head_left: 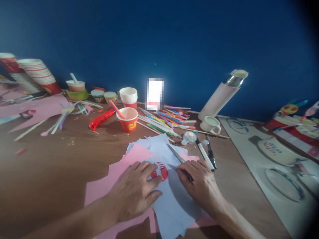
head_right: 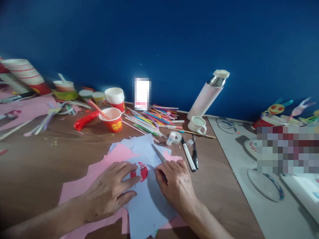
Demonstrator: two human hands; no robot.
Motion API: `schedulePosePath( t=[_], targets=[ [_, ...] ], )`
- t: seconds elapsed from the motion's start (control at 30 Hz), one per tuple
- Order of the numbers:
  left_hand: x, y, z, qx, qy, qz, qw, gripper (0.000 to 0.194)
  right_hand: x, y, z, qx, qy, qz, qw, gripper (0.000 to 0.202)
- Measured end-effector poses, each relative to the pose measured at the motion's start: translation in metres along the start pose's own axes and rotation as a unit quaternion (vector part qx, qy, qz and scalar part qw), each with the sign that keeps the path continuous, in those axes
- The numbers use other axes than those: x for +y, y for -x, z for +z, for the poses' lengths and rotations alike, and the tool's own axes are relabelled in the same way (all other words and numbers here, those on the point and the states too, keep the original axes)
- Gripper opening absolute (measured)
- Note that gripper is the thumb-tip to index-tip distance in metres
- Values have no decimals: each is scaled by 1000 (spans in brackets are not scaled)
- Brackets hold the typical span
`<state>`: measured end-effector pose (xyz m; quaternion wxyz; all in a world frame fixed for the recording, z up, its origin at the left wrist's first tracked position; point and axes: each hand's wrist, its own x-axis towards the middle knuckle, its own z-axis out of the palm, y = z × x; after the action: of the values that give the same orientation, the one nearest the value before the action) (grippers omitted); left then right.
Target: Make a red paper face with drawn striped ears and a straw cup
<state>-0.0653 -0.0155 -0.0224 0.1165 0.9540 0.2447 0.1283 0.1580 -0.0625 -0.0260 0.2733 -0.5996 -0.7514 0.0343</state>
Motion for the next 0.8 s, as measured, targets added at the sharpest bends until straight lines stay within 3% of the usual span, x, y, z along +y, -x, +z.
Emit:
schedulePosePath(
  t=[0.17, 0.27, 0.43, 0.53, 0.67, 0.8],
  targets=[
    [-1, -1, -3, 42, 81, -27, 996, 20, -10, 5, -5, -31, -117, 53, 991, 14],
    [0, -1, -4, 52, 195, -66, 977, 19, -16, 7, -7, -3, -124, 14, 992, 11],
    [4, -4, -7, -45, 409, -208, 888, 28, -26, 8, -6, 50, -91, -92, 990, 9],
    [5, -6, -7, -81, 492, -249, 830, 36, -32, 8, -6, 57, -71, -134, 987, 10],
    [4, -7, -8, -88, 505, -280, 812, 40, -38, 10, -7, 58, -47, -169, 983, 11],
    [2, -6, -10, -103, 550, -279, 781, 30, -39, 11, -6, 50, -50, -175, 982, 12]
  ],
)
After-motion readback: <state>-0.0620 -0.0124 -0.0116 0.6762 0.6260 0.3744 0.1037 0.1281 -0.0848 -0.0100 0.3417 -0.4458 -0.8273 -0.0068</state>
